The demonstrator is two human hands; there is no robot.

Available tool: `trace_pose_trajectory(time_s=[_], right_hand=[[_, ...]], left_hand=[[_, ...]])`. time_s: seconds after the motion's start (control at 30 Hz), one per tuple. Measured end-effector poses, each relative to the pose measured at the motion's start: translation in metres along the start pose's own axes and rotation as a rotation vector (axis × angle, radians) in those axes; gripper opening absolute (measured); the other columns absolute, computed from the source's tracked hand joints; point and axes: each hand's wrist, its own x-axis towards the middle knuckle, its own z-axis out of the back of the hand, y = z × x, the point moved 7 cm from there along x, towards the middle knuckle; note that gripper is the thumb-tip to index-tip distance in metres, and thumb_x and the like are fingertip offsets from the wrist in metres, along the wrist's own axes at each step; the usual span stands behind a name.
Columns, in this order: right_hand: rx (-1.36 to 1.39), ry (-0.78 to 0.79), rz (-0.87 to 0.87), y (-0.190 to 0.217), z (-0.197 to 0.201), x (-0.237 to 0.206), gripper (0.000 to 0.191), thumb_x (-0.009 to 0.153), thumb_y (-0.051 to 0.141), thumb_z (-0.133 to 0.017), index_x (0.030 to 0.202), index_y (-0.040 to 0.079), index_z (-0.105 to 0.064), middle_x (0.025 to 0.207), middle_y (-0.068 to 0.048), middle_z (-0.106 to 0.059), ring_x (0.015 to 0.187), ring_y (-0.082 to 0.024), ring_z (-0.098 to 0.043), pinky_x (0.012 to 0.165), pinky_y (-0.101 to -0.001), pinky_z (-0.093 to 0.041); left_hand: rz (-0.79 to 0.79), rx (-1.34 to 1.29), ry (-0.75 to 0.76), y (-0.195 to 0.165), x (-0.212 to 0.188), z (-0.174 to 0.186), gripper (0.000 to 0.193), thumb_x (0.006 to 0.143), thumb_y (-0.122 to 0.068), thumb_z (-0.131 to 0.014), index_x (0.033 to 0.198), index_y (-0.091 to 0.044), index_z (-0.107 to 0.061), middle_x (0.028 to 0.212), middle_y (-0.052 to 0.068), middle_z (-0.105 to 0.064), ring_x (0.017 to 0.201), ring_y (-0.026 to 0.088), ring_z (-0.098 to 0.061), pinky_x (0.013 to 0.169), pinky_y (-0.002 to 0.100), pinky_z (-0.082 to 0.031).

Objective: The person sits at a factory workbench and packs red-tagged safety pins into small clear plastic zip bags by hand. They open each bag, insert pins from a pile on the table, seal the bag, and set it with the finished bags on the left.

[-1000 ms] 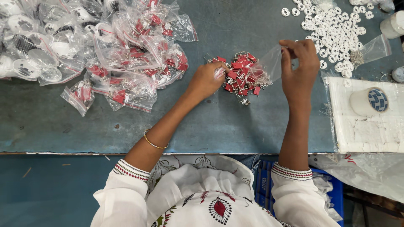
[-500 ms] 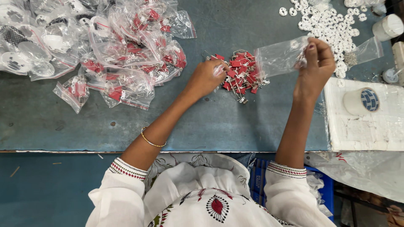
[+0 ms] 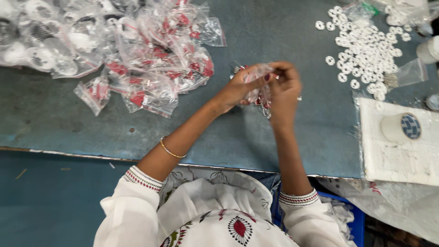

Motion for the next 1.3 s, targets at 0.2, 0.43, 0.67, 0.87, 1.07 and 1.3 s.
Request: trace_pose_trajectory(time_s=[0.2, 0.43, 0.67, 0.87, 1.07, 1.3], right_hand=[[0.293, 0.297, -0.026, 0.011, -0.090, 0.005, 0.057, 0.098, 0.000, -0.064, 0.150, 0.007, -0.042, 0.153, -0.008, -0.048, 0.138, -0.019, -0.053, 0.119, -0.0304, -0.045], [-0.471, 0.471, 0.106, -0.047, -0.137, 0.011, 0.051, 0.090, 0.010, -0.076, 0.135, 0.004, -0.052, 0.133, -0.012, -0.051, 0.120, -0.025, -0.054, 0.094, -0.0361, -0.053], [-0.449, 0.474, 0.000, -0.080, -0.115, 0.040, 0.014, 0.097, 0.010, -0.072, 0.105, 0.002, -0.063, 0.101, -0.010, -0.071, 0.096, -0.023, -0.070, 0.088, -0.0364, -0.057], [0.441, 0.387, -0.518, -0.038, -0.049, 0.038, 0.012, 0.104, 0.013, -0.053, 0.102, 0.003, -0.059, 0.112, -0.014, -0.069, 0.107, -0.026, -0.070, 0.097, -0.0468, -0.062], [0.641, 0.207, -0.444, 0.006, 0.003, 0.009, 0.008, 0.102, 0.006, -0.055, 0.109, 0.002, -0.056, 0.124, -0.020, -0.066, 0.120, -0.031, -0.068, 0.108, -0.0448, -0.056], [0.644, -0.050, -0.320, 0.006, 0.025, -0.036, 0.035, 0.094, -0.001, -0.058, 0.129, 0.004, -0.057, 0.137, -0.014, -0.062, 0.126, -0.021, -0.063, 0.113, -0.0351, -0.049]], left_hand=[[-0.365, -0.272, -0.530, -0.028, 0.004, 0.079, 0.029, 0.100, -0.028, -0.069, 0.118, -0.007, -0.064, 0.102, 0.005, -0.067, 0.087, 0.011, -0.066, 0.071, 0.027, -0.054], [-0.701, -0.010, -0.881, -0.118, -0.047, 0.144, 0.017, 0.099, -0.018, -0.064, 0.108, -0.004, -0.066, 0.089, 0.005, -0.075, 0.069, 0.008, -0.063, 0.048, 0.025, -0.045], [-0.758, 0.162, -0.790, -0.146, -0.053, 0.129, 0.016, 0.103, -0.004, -0.070, 0.100, -0.007, -0.055, 0.079, 0.003, -0.061, 0.060, 0.007, -0.054, 0.049, 0.025, -0.042], [-0.403, 0.477, -0.594, -0.129, -0.029, 0.106, 0.012, 0.089, -0.014, -0.073, 0.101, -0.010, -0.071, 0.070, -0.005, -0.062, 0.051, 0.003, -0.052, 0.043, 0.022, -0.040], [0.190, 0.524, -0.191, -0.054, -0.009, 0.055, 0.023, 0.086, -0.039, -0.077, 0.091, -0.016, -0.079, 0.058, -0.009, -0.050, 0.046, 0.001, -0.045, 0.037, 0.022, -0.031], [0.185, 0.334, 0.042, 0.022, -0.004, -0.018, 0.021, 0.093, -0.029, -0.076, 0.091, -0.008, -0.075, 0.060, -0.004, -0.056, 0.046, 0.004, -0.049, 0.039, 0.025, -0.036]])
